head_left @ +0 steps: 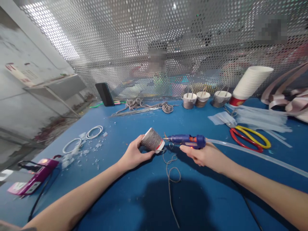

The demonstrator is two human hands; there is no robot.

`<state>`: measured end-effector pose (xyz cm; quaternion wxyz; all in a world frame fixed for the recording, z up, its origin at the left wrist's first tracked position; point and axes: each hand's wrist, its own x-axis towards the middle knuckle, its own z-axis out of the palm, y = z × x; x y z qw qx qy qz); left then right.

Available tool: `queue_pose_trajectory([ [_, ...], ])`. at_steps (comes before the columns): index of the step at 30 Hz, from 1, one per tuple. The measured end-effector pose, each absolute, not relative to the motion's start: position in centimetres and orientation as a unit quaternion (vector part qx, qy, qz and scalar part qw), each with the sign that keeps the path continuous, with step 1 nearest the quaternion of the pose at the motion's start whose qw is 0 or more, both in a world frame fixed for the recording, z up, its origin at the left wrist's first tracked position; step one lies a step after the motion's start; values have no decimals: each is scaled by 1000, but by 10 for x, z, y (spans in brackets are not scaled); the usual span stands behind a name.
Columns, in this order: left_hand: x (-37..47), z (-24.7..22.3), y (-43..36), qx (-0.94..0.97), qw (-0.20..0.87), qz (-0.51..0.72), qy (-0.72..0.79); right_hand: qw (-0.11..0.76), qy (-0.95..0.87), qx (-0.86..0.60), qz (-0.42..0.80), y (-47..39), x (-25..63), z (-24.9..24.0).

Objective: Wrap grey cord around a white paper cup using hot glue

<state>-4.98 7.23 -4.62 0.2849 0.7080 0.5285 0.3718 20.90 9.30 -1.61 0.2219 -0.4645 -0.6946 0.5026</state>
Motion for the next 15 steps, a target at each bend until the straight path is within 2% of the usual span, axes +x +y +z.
queue_pose_trajectory([
  [3,-51,-46,72,688,294,375,547,222,-648,-470,557,103,213,-16],
  [5,-51,-45,72,674,299,379,560,224,-659,-466,546,113,215,-16],
  [12,-46,-40,71,644,317,387,579,200,-750,-554,302,151,210,-30],
  [15,-45,-39,70,636,309,389,590,177,-776,-554,244,157,207,-36],
])
